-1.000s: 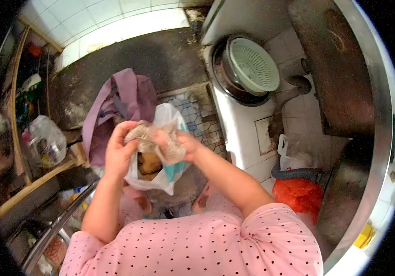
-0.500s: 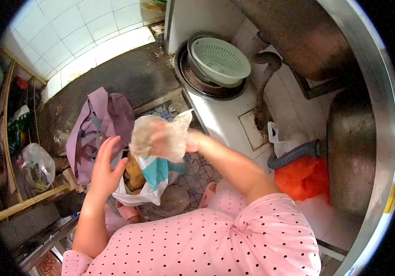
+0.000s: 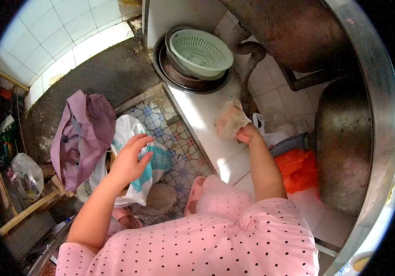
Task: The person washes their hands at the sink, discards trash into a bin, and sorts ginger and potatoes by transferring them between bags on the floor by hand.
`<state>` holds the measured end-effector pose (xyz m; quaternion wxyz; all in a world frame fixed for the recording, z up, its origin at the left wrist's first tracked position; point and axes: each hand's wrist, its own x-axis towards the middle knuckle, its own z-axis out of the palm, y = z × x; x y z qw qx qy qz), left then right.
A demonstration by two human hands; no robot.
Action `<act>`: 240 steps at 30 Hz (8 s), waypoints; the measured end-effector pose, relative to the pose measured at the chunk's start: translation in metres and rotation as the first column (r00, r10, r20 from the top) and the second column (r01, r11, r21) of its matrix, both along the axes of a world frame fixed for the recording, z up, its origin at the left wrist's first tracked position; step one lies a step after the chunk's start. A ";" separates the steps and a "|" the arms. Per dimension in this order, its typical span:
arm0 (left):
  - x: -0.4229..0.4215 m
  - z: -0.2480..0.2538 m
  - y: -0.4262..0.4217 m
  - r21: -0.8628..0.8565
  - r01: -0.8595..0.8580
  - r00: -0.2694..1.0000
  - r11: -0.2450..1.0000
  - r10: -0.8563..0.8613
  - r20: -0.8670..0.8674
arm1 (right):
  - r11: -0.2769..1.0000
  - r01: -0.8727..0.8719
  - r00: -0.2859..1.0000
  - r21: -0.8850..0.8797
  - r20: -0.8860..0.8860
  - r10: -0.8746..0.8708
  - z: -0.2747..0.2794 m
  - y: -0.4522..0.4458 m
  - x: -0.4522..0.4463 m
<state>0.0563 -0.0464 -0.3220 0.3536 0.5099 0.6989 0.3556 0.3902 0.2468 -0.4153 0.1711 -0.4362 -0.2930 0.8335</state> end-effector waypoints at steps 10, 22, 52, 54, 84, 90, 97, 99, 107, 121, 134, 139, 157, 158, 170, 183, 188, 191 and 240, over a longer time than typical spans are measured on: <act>0.054 -0.037 -0.018 0.060 0.026 0.997 0.998 -0.030 0.070 | 0.043 -0.994 -0.086 -0.103 0.952 0.293 -0.087 -0.092 -0.043; 0.074 -0.025 -0.056 -0.058 0.105 0.993 0.993 -0.108 -0.057 | 0.016 -1.000 0.000 -0.001 0.997 0.078 -0.130 -0.160 0.046; 0.082 0.030 -0.069 -0.076 0.343 0.913 0.936 -0.352 -0.207 | 0.067 -0.944 -0.295 -0.322 0.920 0.258 -0.106 -0.192 0.092; 0.073 0.049 -0.084 -0.120 0.330 0.905 0.936 -0.350 -0.242 | 0.259 -0.916 -0.246 -0.306 0.939 0.239 -0.103 -0.198 0.089; 0.009 0.013 -0.198 -0.589 0.135 0.853 0.796 -0.396 -0.339 | 0.423 -0.871 0.451 0.251 0.749 0.486 -0.085 -0.121 -0.025; 0.006 0.034 -0.181 -0.184 0.038 0.894 0.982 -0.115 -0.433 | 0.591 -0.762 0.640 0.267 0.448 0.624 0.076 -0.165 -0.134; 0.031 0.048 -0.154 0.150 -0.202 0.978 0.968 0.190 0.090 | 0.730 -0.497 0.823 0.469 -0.012 0.568 0.143 -0.272 -0.176; 0.036 0.041 -0.154 0.203 -0.232 0.972 0.951 0.223 0.069 | 0.784 -0.430 0.840 0.448 -0.119 0.529 0.145 -0.300 -0.177; 0.039 0.056 -0.179 0.117 -0.409 0.902 0.905 0.420 -0.096 | 0.723 -0.433 0.778 0.539 -0.183 0.601 0.145 -0.346 -0.181; 0.059 0.201 -0.438 0.179 -0.918 0.270 0.355 0.887 -0.374 | 0.437 -0.462 0.636 0.772 -0.054 0.770 0.175 -0.399 -0.225; 0.085 0.181 -0.499 0.021 -0.978 0.087 0.209 0.493 -0.866 | 0.088 -0.605 0.588 0.791 0.368 0.720 0.101 -0.376 -0.207; 0.091 0.199 -0.359 0.076 -0.812 0.295 0.579 0.519 -0.802 | -0.229 -0.599 0.586 0.768 0.615 0.528 0.059 -0.336 -0.170; -0.006 -0.075 -0.132 -0.036 -0.289 0.648 0.957 0.168 -0.743 | 0.366 -0.563 0.792 0.741 0.357 0.495 0.071 -0.275 -0.178; 0.000 -0.074 -0.137 -0.030 -0.263 0.650 0.964 0.155 -0.744 | 0.497 -0.547 0.815 0.674 0.295 0.498 0.069 -0.272 -0.179; -0.028 -0.044 -0.155 -0.240 0.009 0.779 0.971 -0.157 -0.606 | 0.361 -0.606 0.758 0.709 0.377 0.532 0.060 -0.285 -0.184; -0.186 -0.133 -0.126 -0.371 -0.089 0.825 0.924 -0.141 -0.547 | -0.820 -0.348 0.391 0.455 0.865 0.314 0.065 -0.289 -0.379; -0.194 -0.180 -0.116 -0.345 -0.118 0.706 0.931 -0.165 -0.689 | -0.810 -0.354 -0.073 -0.467 0.878 -0.474 0.069 -0.265 -0.390; -0.195 -0.204 -0.108 -0.278 -0.229 0.765 0.933 -0.004 -0.644 | -0.687 -0.533 -0.302 -0.495 0.869 -0.392 0.069 -0.250 -0.375; 0.027 0.027 -0.131 0.093 -0.664 0.586 0.742 0.439 0.681 | 0.794 -0.587 0.735 0.159 -0.307 0.605 0.108 -0.299 -0.212</act>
